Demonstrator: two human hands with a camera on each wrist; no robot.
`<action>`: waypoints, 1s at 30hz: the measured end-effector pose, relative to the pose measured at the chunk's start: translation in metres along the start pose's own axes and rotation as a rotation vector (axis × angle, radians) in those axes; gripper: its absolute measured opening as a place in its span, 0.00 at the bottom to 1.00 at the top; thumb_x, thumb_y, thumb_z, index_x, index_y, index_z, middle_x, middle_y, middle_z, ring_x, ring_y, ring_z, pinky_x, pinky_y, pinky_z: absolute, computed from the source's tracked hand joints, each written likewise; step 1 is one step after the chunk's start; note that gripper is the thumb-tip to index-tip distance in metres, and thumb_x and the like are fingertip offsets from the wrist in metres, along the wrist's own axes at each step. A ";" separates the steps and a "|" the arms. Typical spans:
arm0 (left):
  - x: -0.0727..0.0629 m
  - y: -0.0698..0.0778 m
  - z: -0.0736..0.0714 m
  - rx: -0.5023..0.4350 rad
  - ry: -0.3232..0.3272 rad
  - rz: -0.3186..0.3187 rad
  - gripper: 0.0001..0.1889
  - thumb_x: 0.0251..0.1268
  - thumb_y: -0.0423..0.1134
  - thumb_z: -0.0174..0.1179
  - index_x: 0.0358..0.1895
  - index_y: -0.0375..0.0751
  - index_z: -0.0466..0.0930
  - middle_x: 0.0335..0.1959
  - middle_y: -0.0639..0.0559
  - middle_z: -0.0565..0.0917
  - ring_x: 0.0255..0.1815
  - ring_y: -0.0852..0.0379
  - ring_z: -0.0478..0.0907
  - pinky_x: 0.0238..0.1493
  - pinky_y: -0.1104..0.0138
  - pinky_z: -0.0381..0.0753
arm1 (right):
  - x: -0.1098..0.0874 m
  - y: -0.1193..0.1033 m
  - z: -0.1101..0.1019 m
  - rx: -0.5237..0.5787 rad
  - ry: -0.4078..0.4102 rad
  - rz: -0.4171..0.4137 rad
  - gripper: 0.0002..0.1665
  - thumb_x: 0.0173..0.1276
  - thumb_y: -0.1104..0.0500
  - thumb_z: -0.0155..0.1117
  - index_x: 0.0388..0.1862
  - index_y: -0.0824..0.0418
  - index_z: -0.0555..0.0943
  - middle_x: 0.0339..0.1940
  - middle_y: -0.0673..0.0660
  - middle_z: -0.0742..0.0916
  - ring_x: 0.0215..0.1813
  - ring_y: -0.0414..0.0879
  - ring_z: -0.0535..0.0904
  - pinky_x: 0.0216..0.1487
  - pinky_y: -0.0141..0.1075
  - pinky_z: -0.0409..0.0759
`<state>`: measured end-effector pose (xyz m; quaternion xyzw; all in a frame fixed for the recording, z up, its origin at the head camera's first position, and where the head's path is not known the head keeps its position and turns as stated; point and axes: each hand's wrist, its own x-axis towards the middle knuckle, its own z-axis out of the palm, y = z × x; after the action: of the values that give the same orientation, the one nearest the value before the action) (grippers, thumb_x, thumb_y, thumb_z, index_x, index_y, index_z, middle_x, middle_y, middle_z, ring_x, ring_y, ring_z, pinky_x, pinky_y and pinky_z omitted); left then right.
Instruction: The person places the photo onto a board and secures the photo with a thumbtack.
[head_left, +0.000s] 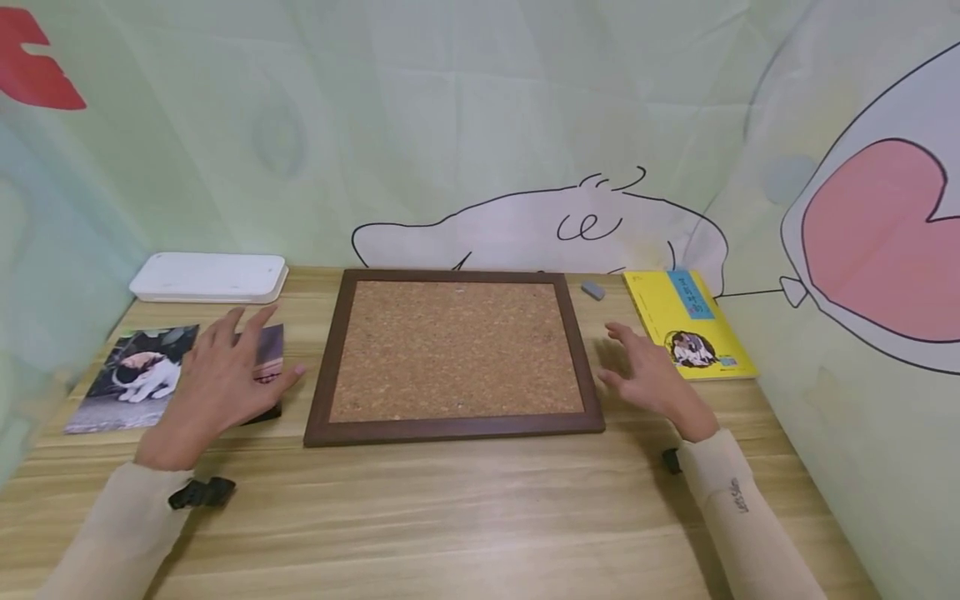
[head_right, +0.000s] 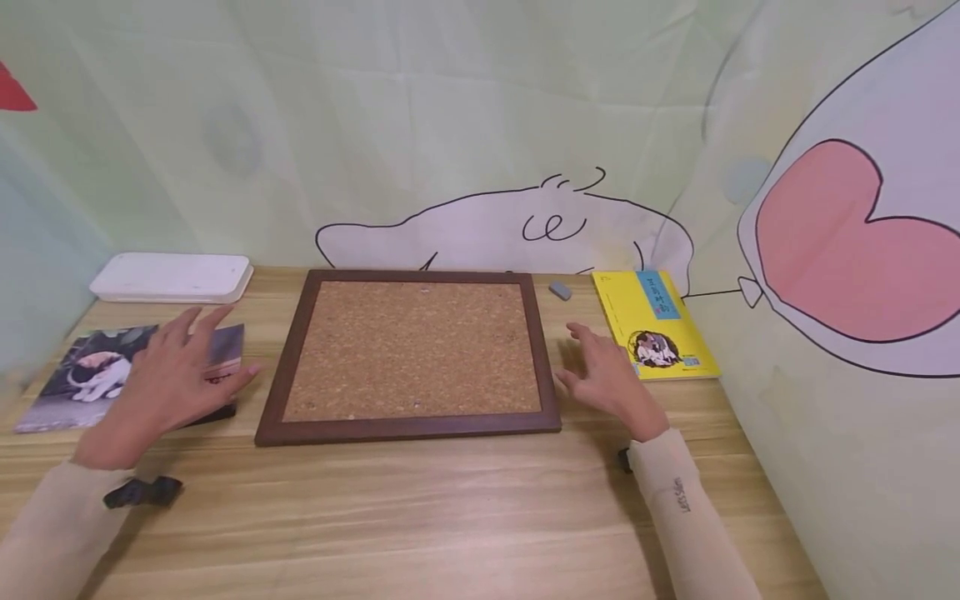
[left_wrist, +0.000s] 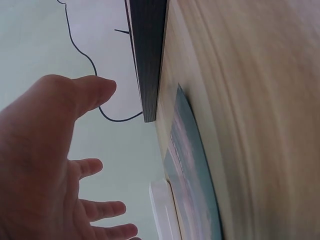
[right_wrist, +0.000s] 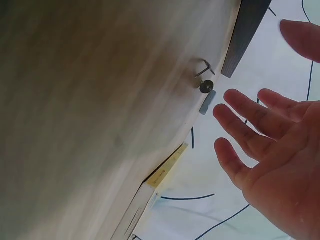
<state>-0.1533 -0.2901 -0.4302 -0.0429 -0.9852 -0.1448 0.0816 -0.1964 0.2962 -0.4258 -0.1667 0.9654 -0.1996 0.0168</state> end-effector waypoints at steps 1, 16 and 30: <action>0.000 -0.002 0.001 -0.001 -0.005 -0.006 0.52 0.69 0.67 0.64 0.87 0.47 0.51 0.81 0.18 0.56 0.76 0.11 0.56 0.60 0.17 0.61 | 0.000 0.001 -0.001 0.001 -0.001 -0.002 0.45 0.74 0.53 0.67 0.83 0.67 0.61 0.76 0.73 0.78 0.75 0.74 0.74 0.74 0.70 0.71; -0.009 -0.018 0.004 -0.016 -0.025 -0.025 0.52 0.71 0.65 0.63 0.87 0.41 0.49 0.76 0.14 0.59 0.71 0.09 0.58 0.58 0.17 0.61 | -0.001 0.002 -0.008 0.035 -0.053 0.090 0.40 0.52 0.76 0.60 0.69 0.73 0.76 0.64 0.72 0.85 0.65 0.68 0.81 0.68 0.64 0.80; -0.012 -0.026 0.000 0.001 -0.071 -0.096 0.53 0.69 0.58 0.67 0.86 0.36 0.48 0.74 0.11 0.58 0.68 0.08 0.59 0.52 0.19 0.68 | 0.001 0.003 -0.011 -0.012 -0.038 0.180 0.12 0.68 0.72 0.67 0.49 0.70 0.88 0.47 0.67 0.91 0.47 0.58 0.85 0.53 0.55 0.85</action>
<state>-0.1441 -0.3152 -0.4394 -0.0006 -0.9884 -0.1466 0.0396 -0.1994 0.3027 -0.4174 -0.0831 0.9772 -0.1882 0.0522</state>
